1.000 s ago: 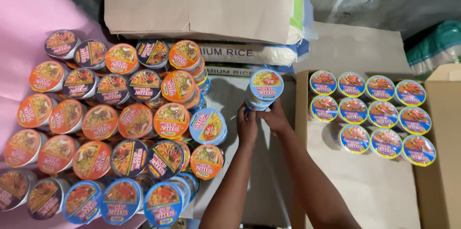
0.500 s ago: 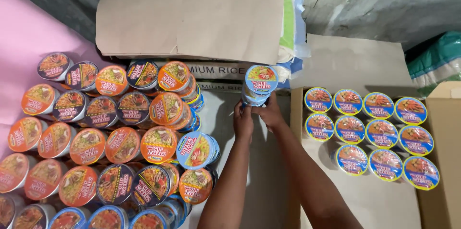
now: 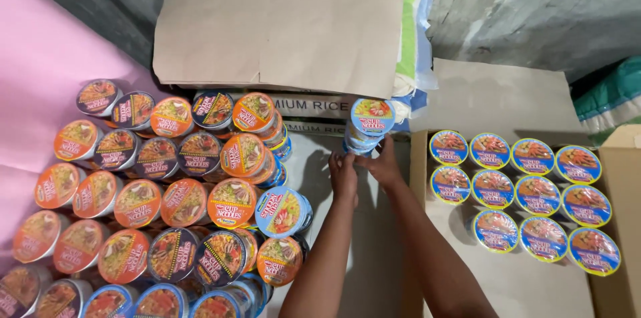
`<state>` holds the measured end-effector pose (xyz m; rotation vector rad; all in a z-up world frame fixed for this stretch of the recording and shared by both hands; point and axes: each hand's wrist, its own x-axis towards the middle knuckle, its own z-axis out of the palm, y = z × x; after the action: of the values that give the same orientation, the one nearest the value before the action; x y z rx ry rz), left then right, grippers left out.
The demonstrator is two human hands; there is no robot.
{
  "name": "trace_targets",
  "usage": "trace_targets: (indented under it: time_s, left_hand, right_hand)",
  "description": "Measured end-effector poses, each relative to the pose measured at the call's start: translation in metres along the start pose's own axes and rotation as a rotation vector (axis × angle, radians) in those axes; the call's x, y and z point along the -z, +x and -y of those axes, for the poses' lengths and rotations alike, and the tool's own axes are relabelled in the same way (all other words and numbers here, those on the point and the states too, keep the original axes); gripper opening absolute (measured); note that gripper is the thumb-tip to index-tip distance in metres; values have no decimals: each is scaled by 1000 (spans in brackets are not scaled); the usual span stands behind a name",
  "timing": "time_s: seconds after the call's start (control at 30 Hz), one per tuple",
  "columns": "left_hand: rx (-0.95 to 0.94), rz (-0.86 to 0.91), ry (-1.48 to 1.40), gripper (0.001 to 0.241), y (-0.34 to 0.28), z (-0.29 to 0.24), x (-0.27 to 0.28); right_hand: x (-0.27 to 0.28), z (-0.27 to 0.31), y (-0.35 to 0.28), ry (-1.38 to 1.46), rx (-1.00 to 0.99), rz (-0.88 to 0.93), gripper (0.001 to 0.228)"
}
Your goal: Organize and stack various flavors of cup noodles on a table and in a cardboard box.
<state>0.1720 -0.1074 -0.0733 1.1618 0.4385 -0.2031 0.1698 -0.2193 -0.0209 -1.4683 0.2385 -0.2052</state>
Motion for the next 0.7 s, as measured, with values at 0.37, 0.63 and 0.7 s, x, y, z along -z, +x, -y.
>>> trace_targets:
  time_s: [0.37, 0.63, 0.7]
  left_hand:
    - [234, 290, 112, 50, -172, -46, 75]
    - [443, 334, 91, 48, -227, 0, 257]
    - [453, 173, -61, 53, -223, 17, 291]
  right_hand:
    - [-25, -4, -115, 57, -294, -113, 59]
    - [-99, 24, -224, -109, -560, 230, 67]
    - [-116, 18, -240, -42, -584, 266, 74]
